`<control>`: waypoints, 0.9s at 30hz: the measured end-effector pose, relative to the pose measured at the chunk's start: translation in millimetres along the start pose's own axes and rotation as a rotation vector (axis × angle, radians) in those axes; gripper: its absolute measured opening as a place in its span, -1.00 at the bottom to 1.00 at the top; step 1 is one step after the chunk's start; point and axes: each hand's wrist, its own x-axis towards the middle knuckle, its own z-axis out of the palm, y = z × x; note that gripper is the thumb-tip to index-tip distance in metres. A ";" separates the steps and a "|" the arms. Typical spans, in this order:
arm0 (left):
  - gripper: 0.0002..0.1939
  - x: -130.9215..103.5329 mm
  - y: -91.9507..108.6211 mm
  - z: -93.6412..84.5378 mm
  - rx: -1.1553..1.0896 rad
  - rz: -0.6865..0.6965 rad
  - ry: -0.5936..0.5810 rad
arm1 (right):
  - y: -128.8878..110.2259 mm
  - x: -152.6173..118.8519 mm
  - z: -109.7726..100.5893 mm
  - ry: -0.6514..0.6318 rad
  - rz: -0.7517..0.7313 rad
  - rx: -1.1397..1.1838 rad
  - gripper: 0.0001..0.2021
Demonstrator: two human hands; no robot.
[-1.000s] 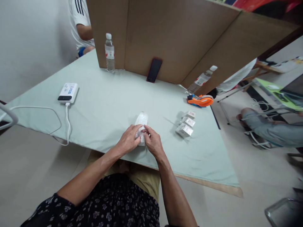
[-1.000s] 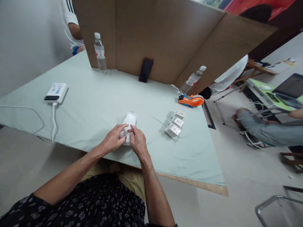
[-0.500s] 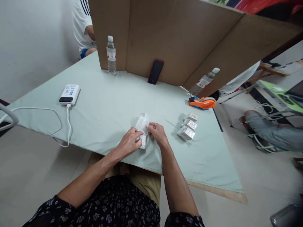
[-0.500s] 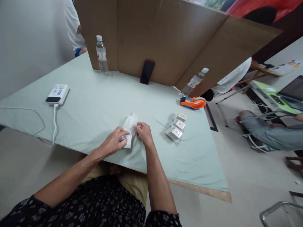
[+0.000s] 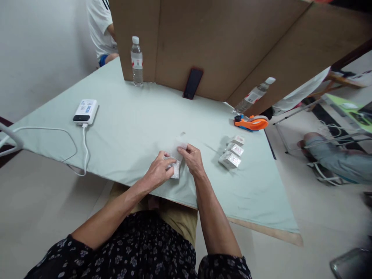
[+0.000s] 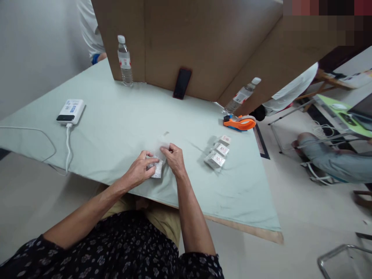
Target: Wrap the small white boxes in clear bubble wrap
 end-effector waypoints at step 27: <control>-0.72 -2.5 -29.8 -24.1 -0.141 0.164 -0.130 | 16.5 -86.0 -3.7 -0.141 -0.562 -0.635 -0.59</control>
